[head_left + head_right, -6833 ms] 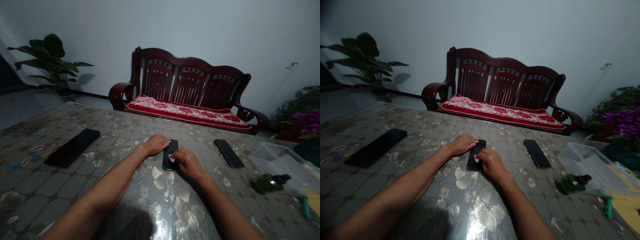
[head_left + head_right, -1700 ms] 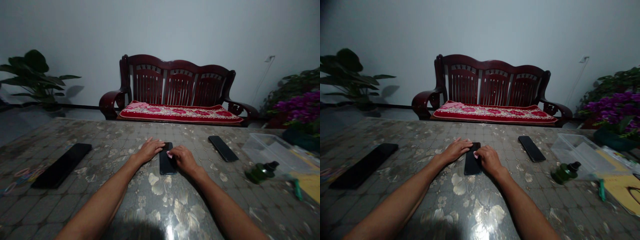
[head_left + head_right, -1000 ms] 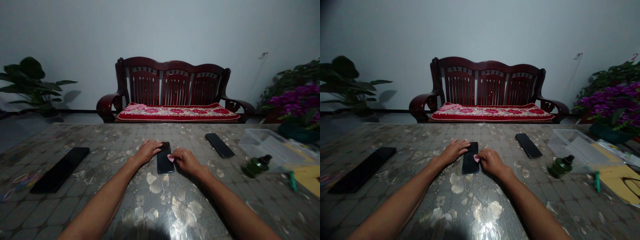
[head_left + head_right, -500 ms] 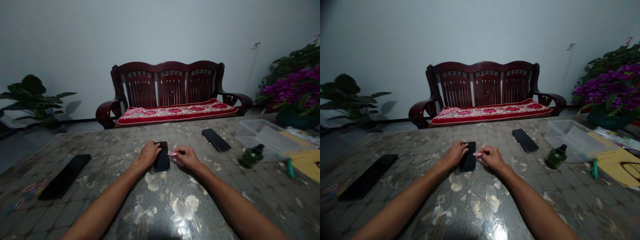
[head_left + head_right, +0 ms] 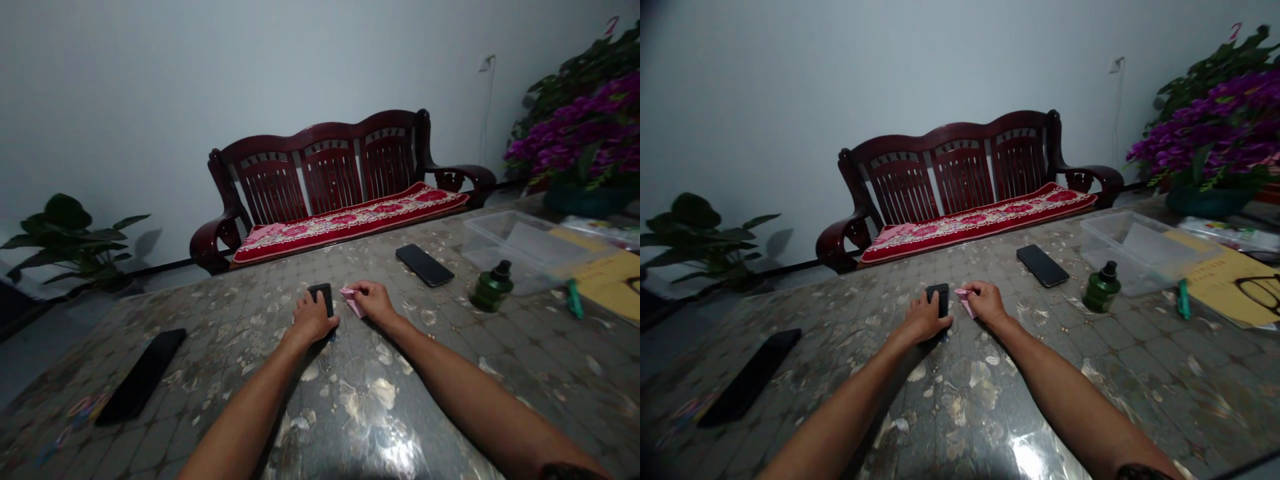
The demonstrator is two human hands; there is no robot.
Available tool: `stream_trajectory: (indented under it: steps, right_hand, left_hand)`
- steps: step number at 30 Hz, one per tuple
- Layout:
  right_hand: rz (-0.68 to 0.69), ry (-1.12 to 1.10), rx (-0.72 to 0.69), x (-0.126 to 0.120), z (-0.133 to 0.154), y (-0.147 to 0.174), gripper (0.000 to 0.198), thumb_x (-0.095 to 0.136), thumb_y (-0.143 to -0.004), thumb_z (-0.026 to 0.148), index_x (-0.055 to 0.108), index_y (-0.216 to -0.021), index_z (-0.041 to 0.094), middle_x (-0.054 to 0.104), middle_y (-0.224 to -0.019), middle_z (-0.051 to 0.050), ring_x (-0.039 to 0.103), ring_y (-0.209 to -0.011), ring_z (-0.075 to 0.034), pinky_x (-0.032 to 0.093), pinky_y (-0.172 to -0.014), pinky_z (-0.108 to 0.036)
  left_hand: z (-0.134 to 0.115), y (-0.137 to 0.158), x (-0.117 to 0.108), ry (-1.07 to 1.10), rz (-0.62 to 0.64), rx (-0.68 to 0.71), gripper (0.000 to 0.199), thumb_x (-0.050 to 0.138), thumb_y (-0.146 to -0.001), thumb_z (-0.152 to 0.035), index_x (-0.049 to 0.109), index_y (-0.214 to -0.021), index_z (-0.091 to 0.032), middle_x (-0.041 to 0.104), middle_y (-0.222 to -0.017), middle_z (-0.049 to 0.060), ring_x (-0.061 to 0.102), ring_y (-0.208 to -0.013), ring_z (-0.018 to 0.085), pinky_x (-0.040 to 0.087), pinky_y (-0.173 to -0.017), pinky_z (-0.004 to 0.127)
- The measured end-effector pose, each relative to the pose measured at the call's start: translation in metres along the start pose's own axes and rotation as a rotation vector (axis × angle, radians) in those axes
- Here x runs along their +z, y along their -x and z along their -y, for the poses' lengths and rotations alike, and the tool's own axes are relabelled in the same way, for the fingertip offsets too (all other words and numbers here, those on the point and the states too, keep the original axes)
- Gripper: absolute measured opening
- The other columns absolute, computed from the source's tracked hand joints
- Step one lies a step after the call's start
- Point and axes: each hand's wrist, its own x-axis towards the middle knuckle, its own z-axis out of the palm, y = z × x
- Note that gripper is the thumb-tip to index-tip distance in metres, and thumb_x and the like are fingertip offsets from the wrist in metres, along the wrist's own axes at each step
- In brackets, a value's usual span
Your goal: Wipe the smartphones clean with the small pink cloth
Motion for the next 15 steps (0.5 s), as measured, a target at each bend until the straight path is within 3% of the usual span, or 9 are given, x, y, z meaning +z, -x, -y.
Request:
stream_trajectory:
  steps: [8,12,15]
  right_hand:
    - [-0.005,0.024,0.037,0.001,0.006,0.000,0.027,0.057,-0.070,0.016,0.081,-0.082,0.019,0.077,-0.075,-0.001,0.068,-0.068,-0.018,0.049,-0.061,-0.023]
    - [-0.042,0.018,0.038,0.002,0.012,-0.001,0.027,0.057,-0.071,0.016,0.081,-0.081,0.020,0.077,-0.076,-0.001,0.068,-0.070,-0.018,0.051,-0.065,-0.024]
    - [-0.049,0.000,0.016,0.006,0.017,-0.001,0.024,0.058,-0.072,0.017,0.080,-0.081,0.020,0.077,-0.077,0.000,0.068,-0.072,-0.018,0.052,-0.068,-0.025]
  left_hand:
    - [0.008,-0.008,-0.007,0.125,0.049,0.019,0.091,0.074,-0.062,-0.024,0.042,-0.146,-0.010,0.030,-0.158,0.030,0.042,-0.137,0.048,0.038,-0.105,0.047]
    - [0.023,-0.016,-0.014,0.299,0.049,0.051,0.090,0.073,-0.055,-0.018,0.048,-0.141,-0.009,0.049,-0.146,0.025,0.048,-0.133,0.043,0.040,-0.104,0.043]
    - [0.035,-0.017,-0.020,0.518,0.091,0.113,0.088,0.070,-0.055,-0.019,0.049,-0.140,-0.011,0.066,-0.124,0.015,0.063,-0.112,0.035,0.050,-0.088,0.036]
